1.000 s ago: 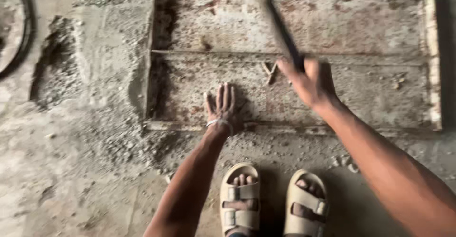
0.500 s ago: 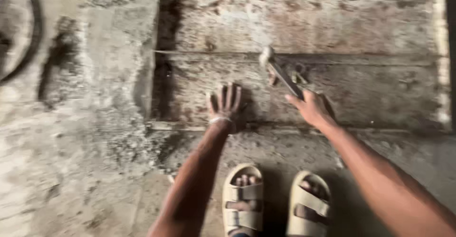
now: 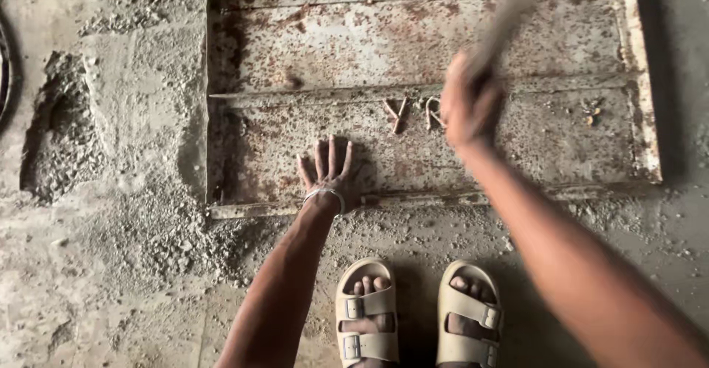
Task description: The person uses a hammer to repeatedly strike metal letters 'Y' and 'R' placed on a rusty metal tray. The person holds the letters in place with one hand while striking them with the other, occasionally repositioning the letters on the tray.
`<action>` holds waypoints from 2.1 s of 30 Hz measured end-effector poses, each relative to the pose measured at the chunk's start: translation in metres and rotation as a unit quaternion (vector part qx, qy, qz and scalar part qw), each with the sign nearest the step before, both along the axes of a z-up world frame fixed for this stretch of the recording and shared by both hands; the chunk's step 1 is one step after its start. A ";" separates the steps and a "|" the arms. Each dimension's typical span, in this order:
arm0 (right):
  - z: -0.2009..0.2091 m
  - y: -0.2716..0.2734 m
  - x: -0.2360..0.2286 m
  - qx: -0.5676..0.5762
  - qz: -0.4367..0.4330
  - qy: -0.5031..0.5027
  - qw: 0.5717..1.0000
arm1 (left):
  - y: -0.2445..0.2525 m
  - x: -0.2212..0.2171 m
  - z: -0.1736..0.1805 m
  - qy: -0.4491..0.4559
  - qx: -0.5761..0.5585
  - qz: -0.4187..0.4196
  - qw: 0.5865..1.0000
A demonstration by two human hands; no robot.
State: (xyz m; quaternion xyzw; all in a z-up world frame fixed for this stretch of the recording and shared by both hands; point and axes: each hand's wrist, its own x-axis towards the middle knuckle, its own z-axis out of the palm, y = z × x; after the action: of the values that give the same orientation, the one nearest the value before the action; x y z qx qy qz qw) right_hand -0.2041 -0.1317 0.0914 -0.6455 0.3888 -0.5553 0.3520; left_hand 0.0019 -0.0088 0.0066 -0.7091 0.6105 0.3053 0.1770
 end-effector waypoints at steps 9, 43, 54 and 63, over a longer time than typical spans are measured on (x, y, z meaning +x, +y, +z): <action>-0.046 0.034 -0.071 0.436 -0.072 0.244 0.863 | 0.004 0.002 -0.010 -0.002 -0.029 -0.004 1.000; 0.013 -0.016 -0.103 0.081 -0.144 0.075 0.983 | 0.000 0.001 -0.005 -0.022 0.043 -0.007 0.999; 0.001 0.033 -0.138 0.403 -0.166 0.206 0.876 | -0.002 0.001 -0.010 -0.017 0.044 0.003 0.999; 0.059 -0.045 -0.165 0.015 -0.070 -0.095 0.993 | -0.003 0.001 0.006 -0.039 0.053 -0.018 0.998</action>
State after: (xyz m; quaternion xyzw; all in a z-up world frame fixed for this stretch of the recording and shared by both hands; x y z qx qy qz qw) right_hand -0.3689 -0.1769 0.1508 -0.5554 0.4063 -0.6315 0.3572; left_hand 0.0027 -0.0122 0.0122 -0.6986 0.5988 0.3066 0.2436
